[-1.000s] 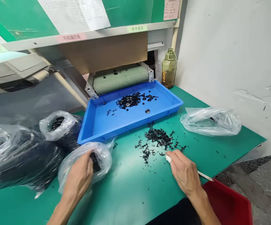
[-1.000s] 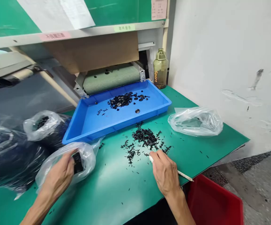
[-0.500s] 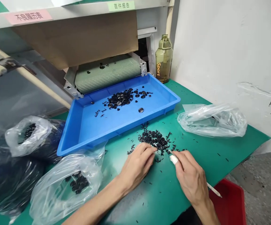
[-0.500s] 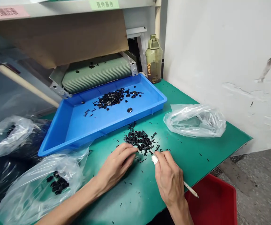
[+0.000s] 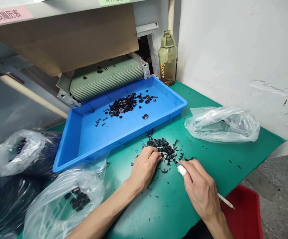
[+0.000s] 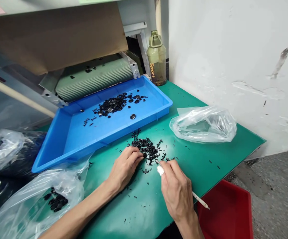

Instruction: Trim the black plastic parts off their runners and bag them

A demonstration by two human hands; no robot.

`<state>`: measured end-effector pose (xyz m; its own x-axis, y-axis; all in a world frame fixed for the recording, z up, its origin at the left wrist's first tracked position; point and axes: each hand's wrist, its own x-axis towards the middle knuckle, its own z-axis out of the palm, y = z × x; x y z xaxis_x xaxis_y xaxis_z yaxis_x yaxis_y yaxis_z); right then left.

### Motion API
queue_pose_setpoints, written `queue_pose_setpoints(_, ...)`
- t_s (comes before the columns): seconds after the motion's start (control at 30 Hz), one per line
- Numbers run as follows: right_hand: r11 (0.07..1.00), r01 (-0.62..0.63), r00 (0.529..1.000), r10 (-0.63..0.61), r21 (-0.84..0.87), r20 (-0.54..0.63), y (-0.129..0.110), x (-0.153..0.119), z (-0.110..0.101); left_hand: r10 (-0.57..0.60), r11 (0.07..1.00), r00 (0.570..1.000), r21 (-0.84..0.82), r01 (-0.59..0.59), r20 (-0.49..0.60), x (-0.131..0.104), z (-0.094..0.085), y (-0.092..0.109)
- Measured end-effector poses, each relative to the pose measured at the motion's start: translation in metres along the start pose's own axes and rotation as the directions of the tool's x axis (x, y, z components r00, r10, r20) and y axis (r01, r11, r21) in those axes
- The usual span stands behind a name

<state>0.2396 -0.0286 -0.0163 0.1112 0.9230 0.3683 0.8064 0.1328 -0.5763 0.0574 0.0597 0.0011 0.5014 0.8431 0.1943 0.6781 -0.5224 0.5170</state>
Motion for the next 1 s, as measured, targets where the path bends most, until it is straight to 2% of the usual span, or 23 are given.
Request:
queue_pose_setpoints(0.07,1.000,-0.005,1.000,0.005,-0.004,0.009,0.000,0.000,0.000,0.021,1.000,1.000,0.001,-0.021,-0.007,-0.001,-0.002,0.000)
queue_pose_setpoints(0.2,1.000,-0.003,1.000,0.004,-0.019,0.023,-0.001,0.001,0.000,0.026,0.999,0.995,-0.028,-0.023,0.101,-0.006,-0.009,0.000)
queue_pose_setpoints(0.27,1.000,0.001,1.000,-0.001,-0.031,0.024,-0.002,0.001,0.000,0.024,0.994,0.993,-0.109,-0.011,0.118,-0.007,-0.012,0.001)
queue_pose_setpoints(0.37,0.999,0.009,1.000,-0.008,-0.048,0.016,-0.002,0.001,0.000,-0.003,0.940,1.000,-0.342,0.012,0.027,-0.009,-0.018,0.004)
queue_pose_setpoints(0.43,0.998,0.020,1.000,-0.020,-0.064,0.011,-0.002,0.000,-0.001,-0.125,0.834,0.992,-0.540,0.113,0.014,-0.012,-0.021,0.008)
queue_pose_setpoints(0.47,0.997,0.026,1.000,-0.026,-0.069,0.010,-0.003,-0.001,-0.001,-0.208,0.741,0.976,-0.642,0.196,0.058,-0.015,-0.023,0.009)
queue_pose_setpoints(0.53,0.998,0.035,0.999,-0.034,-0.057,0.017,-0.006,-0.002,-0.002,-0.338,0.472,0.915,-0.801,0.367,0.220,-0.024,-0.024,0.012)
queue_pose_setpoints(0.6,0.999,0.042,0.998,-0.041,-0.019,0.038,-0.012,-0.005,-0.003,-0.371,0.213,0.856,-0.864,0.456,0.360,-0.036,-0.024,0.014)
queue_pose_setpoints(0.63,0.999,0.051,0.997,-0.051,0.004,0.052,-0.016,-0.006,-0.003,-0.367,0.128,0.841,-0.874,0.469,0.397,-0.041,-0.023,0.013)
queue_pose_setpoints(0.7,0.996,0.080,0.993,-0.084,0.045,0.081,-0.025,-0.010,-0.003,-0.357,0.048,0.831,-0.880,0.473,0.427,-0.051,-0.021,0.012)
queue_pose_setpoints(0.8,0.989,0.128,0.983,-0.136,0.068,0.120,-0.039,-0.015,-0.001,-0.325,0.003,0.846,-0.894,0.448,0.423,-0.058,-0.016,0.009)
queue_pose_setpoints(0.9,0.986,0.164,0.978,-0.166,0.028,0.129,-0.050,-0.018,-0.001,-0.308,-0.067,0.869,-0.920,0.387,0.388,-0.059,-0.013,0.007)
queue_pose_setpoints(1.0,0.979,0.203,0.975,-0.200,-0.026,0.097,-0.058,-0.016,0.000,-0.330,-0.110,0.869,-0.929,0.353,0.369,-0.059,-0.010,0.007)
